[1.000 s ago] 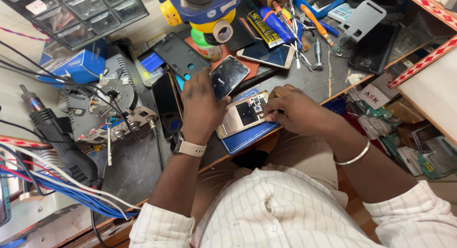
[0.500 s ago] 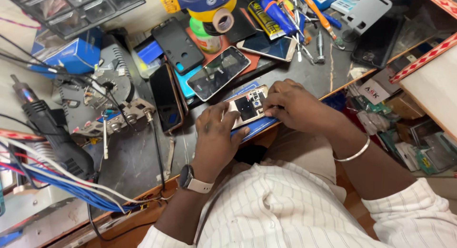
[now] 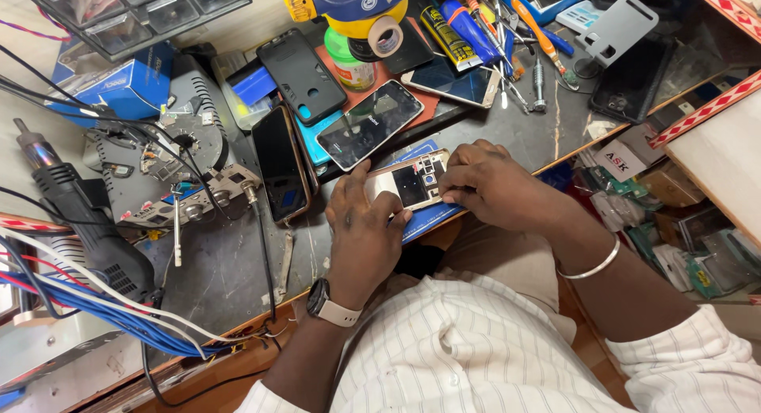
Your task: The person works at a cluttered repair bench, handling a smartphone and using a pry tool and screwdriver to open its casing. They unscrew components, separate the back cover from the phone body, and manipulate the exposed internal parts including the battery area.
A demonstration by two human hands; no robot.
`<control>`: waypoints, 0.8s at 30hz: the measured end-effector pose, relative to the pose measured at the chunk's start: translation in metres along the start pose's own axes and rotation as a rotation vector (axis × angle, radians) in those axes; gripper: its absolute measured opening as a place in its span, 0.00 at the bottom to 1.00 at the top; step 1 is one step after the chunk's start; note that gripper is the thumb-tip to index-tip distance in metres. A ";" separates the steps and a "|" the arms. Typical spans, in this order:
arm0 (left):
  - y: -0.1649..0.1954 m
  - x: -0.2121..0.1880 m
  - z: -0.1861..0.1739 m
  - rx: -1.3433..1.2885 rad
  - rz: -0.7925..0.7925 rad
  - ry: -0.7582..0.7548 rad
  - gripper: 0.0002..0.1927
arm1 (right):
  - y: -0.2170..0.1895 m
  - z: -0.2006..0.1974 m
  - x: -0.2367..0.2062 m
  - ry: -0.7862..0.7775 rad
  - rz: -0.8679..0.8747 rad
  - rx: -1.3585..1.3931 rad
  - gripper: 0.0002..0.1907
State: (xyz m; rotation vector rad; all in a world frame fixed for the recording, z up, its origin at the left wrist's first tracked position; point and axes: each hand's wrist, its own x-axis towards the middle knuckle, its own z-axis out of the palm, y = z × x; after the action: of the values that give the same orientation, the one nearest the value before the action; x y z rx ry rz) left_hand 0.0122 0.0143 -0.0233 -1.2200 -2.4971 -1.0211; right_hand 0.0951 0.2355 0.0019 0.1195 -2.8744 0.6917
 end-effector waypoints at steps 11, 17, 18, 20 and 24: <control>0.001 0.003 -0.003 0.009 0.011 -0.031 0.10 | -0.006 0.002 -0.001 0.034 -0.073 -0.082 0.09; -0.005 -0.002 0.003 0.002 0.016 -0.012 0.10 | 0.002 0.013 -0.007 0.133 -0.203 -0.084 0.07; -0.005 -0.001 0.003 -0.006 0.020 -0.006 0.09 | 0.002 0.013 -0.008 0.122 -0.192 -0.062 0.08; -0.004 0.002 0.002 -0.025 0.072 0.031 0.09 | 0.001 0.012 -0.009 0.104 -0.221 -0.112 0.08; -0.001 0.011 0.003 -0.036 0.043 0.052 0.09 | -0.012 0.011 -0.011 0.233 -0.242 -0.254 0.07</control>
State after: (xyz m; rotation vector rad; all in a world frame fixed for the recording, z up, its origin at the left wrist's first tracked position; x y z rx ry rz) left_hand 0.0043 0.0228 -0.0211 -1.2356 -2.4132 -1.0777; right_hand 0.1060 0.2204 -0.0047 0.3219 -2.6359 0.2723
